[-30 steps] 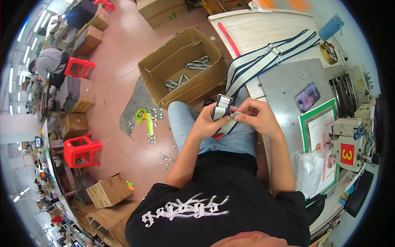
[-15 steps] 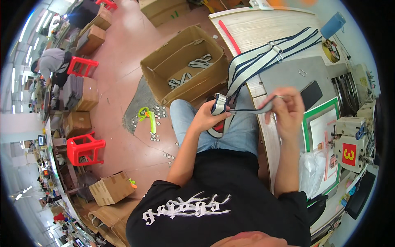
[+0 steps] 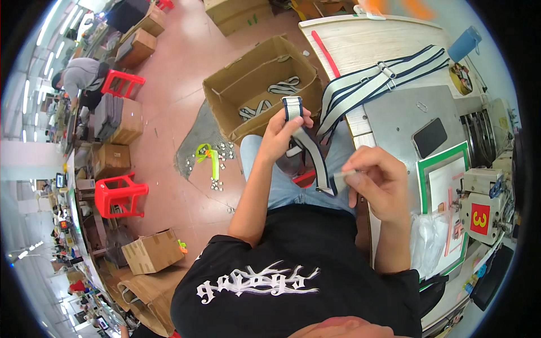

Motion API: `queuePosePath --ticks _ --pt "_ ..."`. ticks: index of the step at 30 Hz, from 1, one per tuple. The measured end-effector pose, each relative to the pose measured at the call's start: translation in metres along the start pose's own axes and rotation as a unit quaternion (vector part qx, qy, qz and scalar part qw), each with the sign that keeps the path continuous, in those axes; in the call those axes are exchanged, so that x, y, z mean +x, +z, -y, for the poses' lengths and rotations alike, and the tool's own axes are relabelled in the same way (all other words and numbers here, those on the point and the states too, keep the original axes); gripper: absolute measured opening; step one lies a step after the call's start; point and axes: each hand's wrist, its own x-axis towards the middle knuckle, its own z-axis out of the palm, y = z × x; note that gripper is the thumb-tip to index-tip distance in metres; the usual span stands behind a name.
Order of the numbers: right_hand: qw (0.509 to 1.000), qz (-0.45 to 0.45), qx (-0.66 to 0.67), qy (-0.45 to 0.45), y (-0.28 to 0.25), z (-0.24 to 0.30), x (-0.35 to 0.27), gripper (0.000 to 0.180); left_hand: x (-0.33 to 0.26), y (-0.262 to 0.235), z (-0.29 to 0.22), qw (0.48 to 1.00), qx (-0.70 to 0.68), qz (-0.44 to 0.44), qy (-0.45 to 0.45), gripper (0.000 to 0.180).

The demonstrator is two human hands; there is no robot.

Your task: Assembling metal buckles onto striped fabric straps at a workbench.

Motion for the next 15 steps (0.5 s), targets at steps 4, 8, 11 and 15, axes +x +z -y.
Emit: queuePosePath --ticks 4,8,11,15 --pt "0.996 -0.058 0.003 0.066 -0.002 -0.027 0.014 0.015 -0.007 0.022 -0.024 0.998 0.049 0.039 0.021 0.036" --pt "0.990 -0.115 0.012 0.079 -0.001 -0.048 0.026 0.015 -0.022 0.041 -0.047 0.983 0.170 0.067 0.006 0.039" --pt "0.988 -0.130 0.009 0.084 -0.002 -0.057 0.028 0.014 -0.029 0.045 -0.033 0.979 0.185 0.066 0.059 0.042" --pt "0.987 -0.142 0.001 0.074 -0.006 -0.059 0.030 0.012 -0.032 0.055 -0.022 0.976 0.174 0.051 0.118 0.038"
